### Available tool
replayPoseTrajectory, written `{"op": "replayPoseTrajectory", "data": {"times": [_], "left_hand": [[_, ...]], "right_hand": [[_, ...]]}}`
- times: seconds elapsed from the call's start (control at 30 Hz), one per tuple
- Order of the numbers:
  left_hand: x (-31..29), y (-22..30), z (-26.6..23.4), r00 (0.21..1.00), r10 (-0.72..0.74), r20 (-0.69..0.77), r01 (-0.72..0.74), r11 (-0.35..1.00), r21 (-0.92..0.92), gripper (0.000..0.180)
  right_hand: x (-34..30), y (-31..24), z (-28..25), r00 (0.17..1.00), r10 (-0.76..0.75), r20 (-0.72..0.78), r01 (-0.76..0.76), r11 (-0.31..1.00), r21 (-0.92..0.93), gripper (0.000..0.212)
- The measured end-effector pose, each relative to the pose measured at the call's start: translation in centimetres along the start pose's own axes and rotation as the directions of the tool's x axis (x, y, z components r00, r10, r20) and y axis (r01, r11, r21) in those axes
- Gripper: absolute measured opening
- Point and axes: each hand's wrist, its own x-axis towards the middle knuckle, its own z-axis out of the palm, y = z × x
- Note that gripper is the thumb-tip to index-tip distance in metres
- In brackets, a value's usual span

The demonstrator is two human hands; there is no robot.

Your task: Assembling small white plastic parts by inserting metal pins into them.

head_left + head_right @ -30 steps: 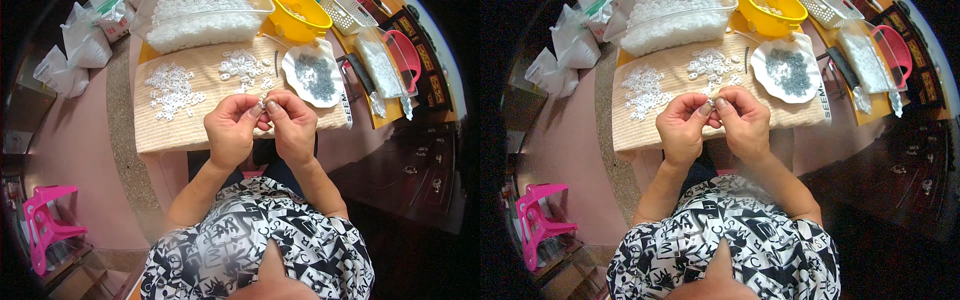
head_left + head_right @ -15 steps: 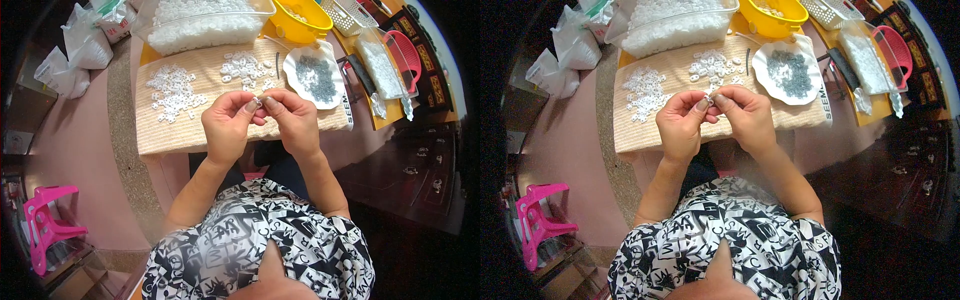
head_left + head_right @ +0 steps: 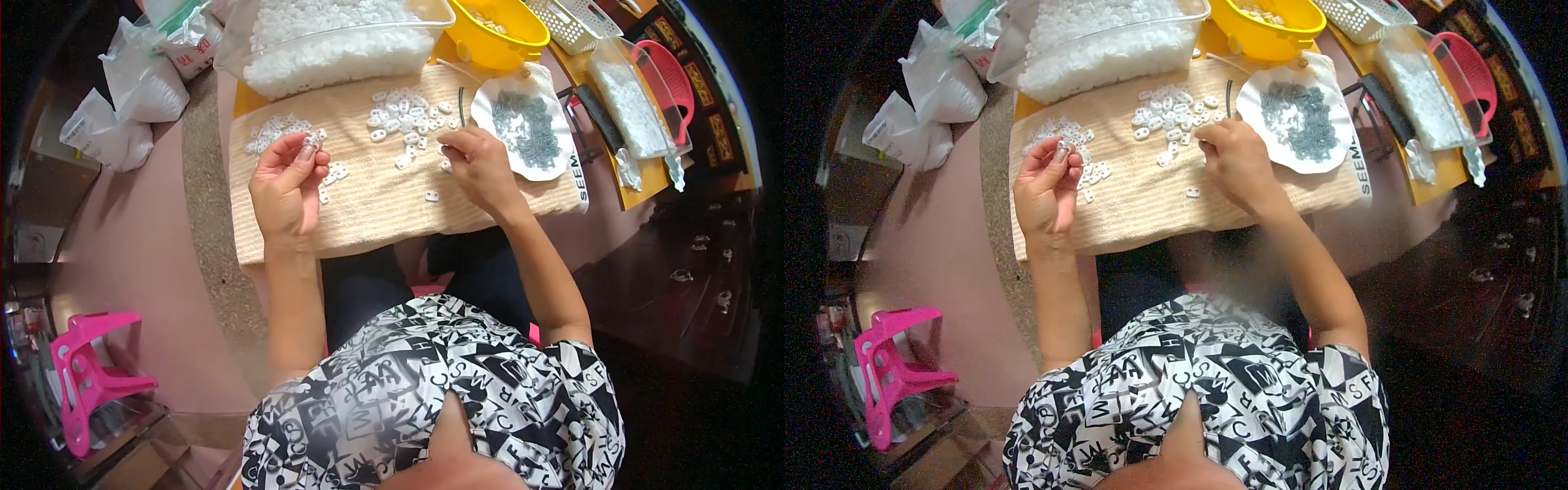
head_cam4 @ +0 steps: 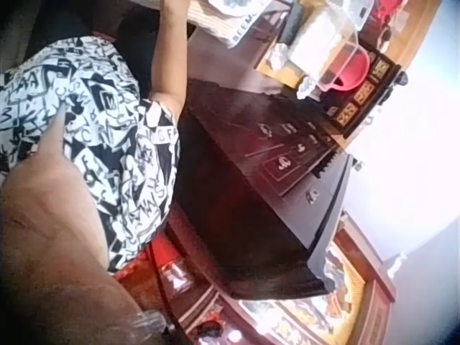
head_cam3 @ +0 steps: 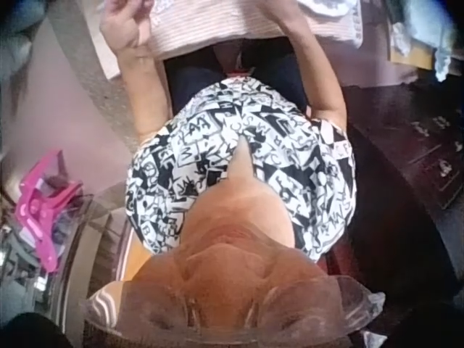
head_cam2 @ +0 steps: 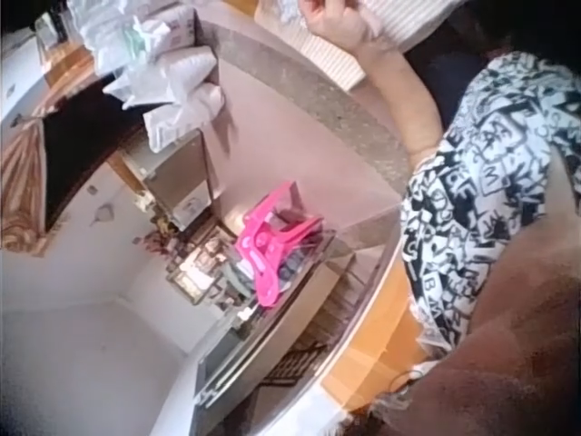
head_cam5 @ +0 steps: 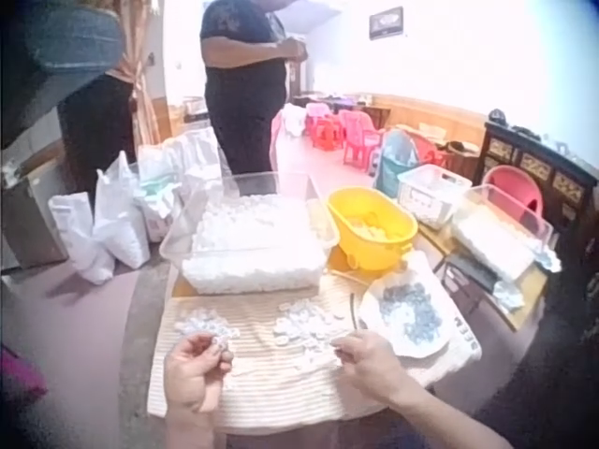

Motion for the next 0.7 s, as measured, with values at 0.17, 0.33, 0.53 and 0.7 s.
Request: {"op": "replayPoseTrajectory", "data": {"times": [0.17,0.33,0.53,0.7], "left_hand": [[0.1,-0.6,0.3,0.997,-0.025,0.076,0.027,0.999,-0.029,0.014],[-0.2,-1.3,0.8,0.995,-0.060,0.083,0.063,0.998,-0.030,0.012],[-0.6,-1.8,1.3,0.992,-0.087,0.089,0.090,0.995,-0.037,0.012],[-1.0,-2.0,2.1,0.987,-0.122,0.106,0.126,0.992,-0.029,0.013]], "right_hand": [[3.0,-0.1,2.4,0.998,-0.040,0.057,0.041,0.999,-0.030,0.014],[5.3,-0.5,4.6,0.981,-0.129,0.144,0.155,0.969,-0.191,0.010],[5.3,0.9,5.6,0.969,-0.199,0.144,0.230,0.940,-0.251,0.010],[3.8,-0.3,1.1,0.922,0.231,0.311,-0.372,0.753,0.543,0.009]]}}
